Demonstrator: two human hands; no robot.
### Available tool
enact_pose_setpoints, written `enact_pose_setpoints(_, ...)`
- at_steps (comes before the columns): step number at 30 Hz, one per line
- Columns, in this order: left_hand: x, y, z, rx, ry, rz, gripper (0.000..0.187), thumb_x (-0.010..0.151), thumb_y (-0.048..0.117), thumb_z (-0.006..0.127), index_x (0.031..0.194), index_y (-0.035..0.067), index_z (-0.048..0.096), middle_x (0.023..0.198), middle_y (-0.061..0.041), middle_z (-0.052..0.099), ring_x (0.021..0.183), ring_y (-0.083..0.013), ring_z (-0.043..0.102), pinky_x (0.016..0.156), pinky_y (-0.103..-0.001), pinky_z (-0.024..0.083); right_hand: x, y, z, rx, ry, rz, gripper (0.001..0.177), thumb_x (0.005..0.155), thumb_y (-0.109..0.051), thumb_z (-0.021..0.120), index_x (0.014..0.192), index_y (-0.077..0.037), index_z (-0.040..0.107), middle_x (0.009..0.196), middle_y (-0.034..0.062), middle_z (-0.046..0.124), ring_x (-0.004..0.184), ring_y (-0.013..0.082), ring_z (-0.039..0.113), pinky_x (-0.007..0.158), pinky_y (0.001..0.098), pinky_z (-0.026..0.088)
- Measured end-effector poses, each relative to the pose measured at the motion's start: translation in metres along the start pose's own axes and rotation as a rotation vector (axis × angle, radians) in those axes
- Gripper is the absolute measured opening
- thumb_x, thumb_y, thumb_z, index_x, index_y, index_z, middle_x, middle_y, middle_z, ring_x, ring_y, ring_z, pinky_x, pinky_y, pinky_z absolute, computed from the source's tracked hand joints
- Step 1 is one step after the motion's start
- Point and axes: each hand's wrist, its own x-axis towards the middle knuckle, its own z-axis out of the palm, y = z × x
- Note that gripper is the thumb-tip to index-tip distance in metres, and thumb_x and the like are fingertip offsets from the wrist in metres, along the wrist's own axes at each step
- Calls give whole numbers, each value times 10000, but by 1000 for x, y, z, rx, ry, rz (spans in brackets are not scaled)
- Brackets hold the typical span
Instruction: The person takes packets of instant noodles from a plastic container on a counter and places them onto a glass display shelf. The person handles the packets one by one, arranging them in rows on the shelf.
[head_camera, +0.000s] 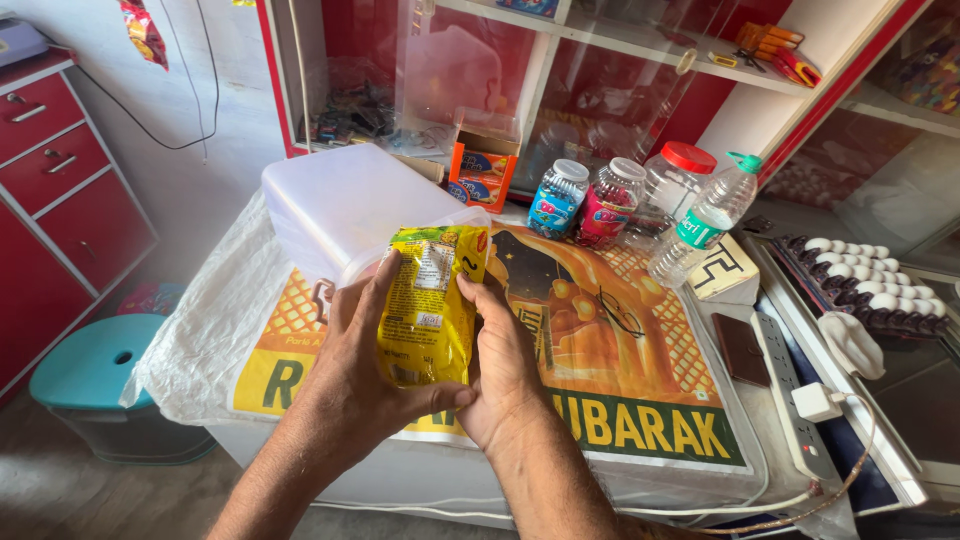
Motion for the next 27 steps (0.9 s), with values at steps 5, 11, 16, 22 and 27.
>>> enact_pose_setpoints(5,-12,-5,-16,-15,-47,-35,1430,491,523,991,1568,3,207,1500,-274,377,1447,-451,317,1155,-545,291,-6,7,15,-18,-49,-23,398,889,-294,595,1273,-189,605,1154,30,703,1061,215,703,896,437,588)
enact_pose_setpoints(11,-42,-3,-62,-87,0,-263,1404,558,524,948,1609,54,145,1478,-239,409,1412,-374,426,1111,-463,427,-5,46,47,-20,-164,27,405,879,-261,652,1266,-152,601,1154,44,684,1078,218,684,920,426,576)
enact_pose_setpoints(16,-87,-3,-142,-15,50,-454,1303,604,307,895,1641,147,122,1533,-212,363,1408,-352,405,1102,-435,436,-17,112,103,-29,-304,103,409,869,-268,674,1251,-135,610,1140,42,671,1086,210,662,930,425,572)
enact_pose_setpoints(22,-147,-9,-258,-36,115,-545,1158,660,186,772,1652,256,178,1581,-148,302,1493,-319,341,1154,-431,397,-52,189,190,-91,-445,195,461,869,-321,699,1271,-138,567,1201,34,628,1124,178,640,998,413,528)
enact_pose_setpoints(27,-185,-14,-333,-20,186,-576,1083,600,135,688,1610,269,323,1649,-101,262,1543,-308,276,1218,-441,315,-75,247,257,-97,-421,322,531,889,-407,674,1320,-110,583,1229,51,664,1161,173,648,1020,381,524)
